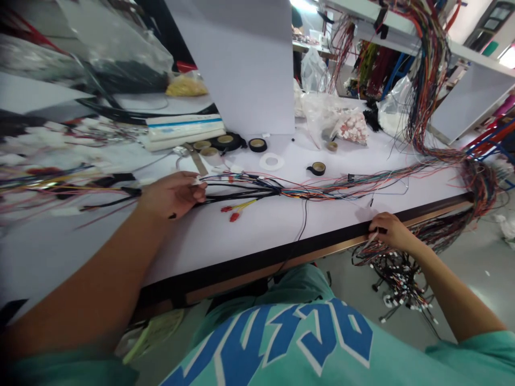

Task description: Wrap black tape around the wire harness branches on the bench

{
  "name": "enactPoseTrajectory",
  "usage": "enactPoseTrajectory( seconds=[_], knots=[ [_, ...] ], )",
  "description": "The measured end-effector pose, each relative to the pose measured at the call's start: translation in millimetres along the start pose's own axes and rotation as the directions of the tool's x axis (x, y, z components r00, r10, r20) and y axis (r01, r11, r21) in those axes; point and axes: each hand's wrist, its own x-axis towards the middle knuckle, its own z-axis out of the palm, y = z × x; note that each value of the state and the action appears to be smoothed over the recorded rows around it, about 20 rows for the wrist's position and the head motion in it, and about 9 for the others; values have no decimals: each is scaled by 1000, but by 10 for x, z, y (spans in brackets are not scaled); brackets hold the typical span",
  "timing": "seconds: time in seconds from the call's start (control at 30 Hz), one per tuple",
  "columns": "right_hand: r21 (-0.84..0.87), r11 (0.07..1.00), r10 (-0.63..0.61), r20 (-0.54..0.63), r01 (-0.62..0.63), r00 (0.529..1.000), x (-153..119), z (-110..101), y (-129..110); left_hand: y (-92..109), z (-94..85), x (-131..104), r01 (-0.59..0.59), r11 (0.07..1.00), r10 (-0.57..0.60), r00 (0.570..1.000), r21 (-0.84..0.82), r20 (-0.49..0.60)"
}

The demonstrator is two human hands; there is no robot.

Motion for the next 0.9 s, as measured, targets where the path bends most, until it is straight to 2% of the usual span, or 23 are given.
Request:
enactPoseTrajectory(
  seconds=[0.07,0.1,0.13,0.2,0.27,0.3,0.37,0.4,0.47,0.53,0.57,0.63,0.7,0.8,0.9],
  knots=[
    [142,984,116,-68,-105,991,146,-142,-58,-3,-10,6,-3,1000,3,1000,-13,21],
    [205,965,197,-140,-166,970,240,-222,-78,-7,-15,12,-5,1000,6,1000,-18,28],
    [261,939,281,-213,-223,936,349,-302,-92,-12,-19,19,-10,1000,11,999,-24,35],
    [378,871,447,-346,-313,825,610,-444,-115,-26,-25,43,-13,1000,14,999,-28,40],
    [468,807,554,-386,-361,738,902,-541,-171,-45,-34,73,-12,1000,13,999,-27,46],
    [474,800,567,-395,-368,723,1045,-569,-228,-55,-40,89,-10,1000,12,998,-29,56],
    [352,852,509,-385,-388,769,1299,-580,-420,-74,-56,121,-6,999,9,996,-33,87],
    [213,898,438,-365,-384,822,1400,-564,-553,-84,-66,136,-10,999,14,995,-38,104],
    [-171,941,235,-288,-292,928,1534,-487,-867,-102,-86,166,-28,998,35,991,-56,129],
    [-511,856,20,-110,-74,994,1574,-357,-1188,-121,-103,198,-46,996,56,988,-76,141],
    [-614,787,-73,16,67,997,1559,-276,-1333,-131,-109,215,-47,995,59,987,-83,147],
    [-686,660,-193,241,308,951,1473,-94,-1569,-151,-118,250,-48,995,63,985,-93,163],
    [-650,587,-257,416,483,872,1331,98,-1736,-169,-121,282,-53,994,70,981,-100,179],
    [-497,578,-352,564,647,747,1116,326,-1894,-186,-123,311,-57,993,77,979,-105,191],
    [-346,624,-355,674,701,648,1083,345,-1967,-193,-129,320,-56,993,75,978,-101,196]
  ],
)
